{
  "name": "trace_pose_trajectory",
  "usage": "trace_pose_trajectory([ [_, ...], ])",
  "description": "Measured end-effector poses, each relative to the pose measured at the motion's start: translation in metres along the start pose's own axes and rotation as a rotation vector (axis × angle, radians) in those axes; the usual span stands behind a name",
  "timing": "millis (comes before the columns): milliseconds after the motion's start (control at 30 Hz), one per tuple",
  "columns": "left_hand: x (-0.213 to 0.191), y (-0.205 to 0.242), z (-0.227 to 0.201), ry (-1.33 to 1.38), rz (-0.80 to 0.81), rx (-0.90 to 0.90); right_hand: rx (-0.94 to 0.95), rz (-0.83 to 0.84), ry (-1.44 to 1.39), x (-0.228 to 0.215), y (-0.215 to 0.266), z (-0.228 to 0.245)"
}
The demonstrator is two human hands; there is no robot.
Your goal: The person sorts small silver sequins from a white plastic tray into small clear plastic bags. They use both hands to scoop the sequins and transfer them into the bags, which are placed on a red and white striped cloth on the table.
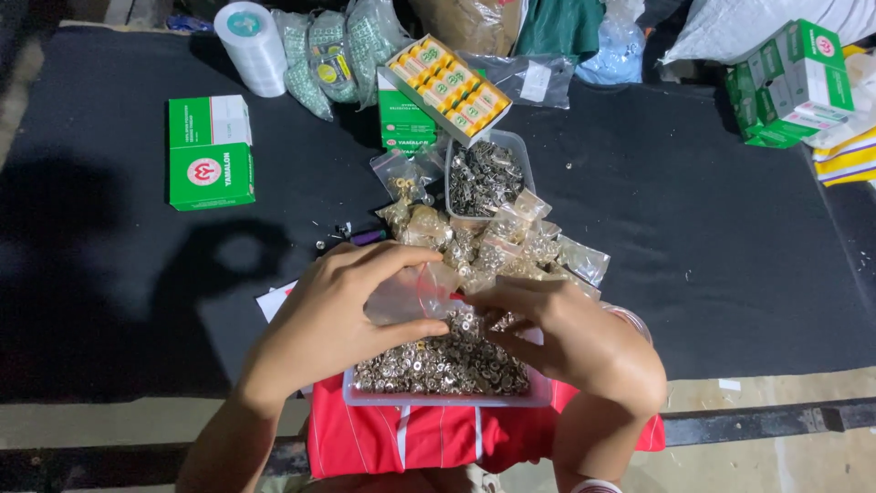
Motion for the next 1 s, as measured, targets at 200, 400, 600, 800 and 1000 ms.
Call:
trace_pose_trajectory([
  [200, -0.007, 0.001, -0.011, 0.267, 0.061, 0.062, -0.008, 0.093, 0.021, 0.024, -0.009, -0.001],
  [400, 0.005, 0.000, -0.002, 0.978, 0.044, -0.003, 0.552, 0.333, 0.206, 0.102, -0.044, -0.058],
  [600, 0.033, -0.007, 0.012, 1.602, 0.062, -0.238, 0.178, 0.491, 0.815, 0.239, -0.067, -0.082],
  [800, 0.042, -0.013, 0.017, 1.807, 0.136, -0.199, 0.206, 0.420, 0.829, 0.246, -0.069, -0.077],
  [1000, 0.040, -0.018, 0.019, 1.744, 0.132, -0.166, 0.237, 0.389, 0.763, 0.251, -0.066, -0.081],
])
Point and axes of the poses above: each hand's wrist, its own y-axis away from the middle knuckle, its own x-axis out of the palm, z = x × y, the point moved 8 cm from there along -y, towards the middle knuckle, and after that the axes turned 6 degrees about -y, right-handed, at the moved point
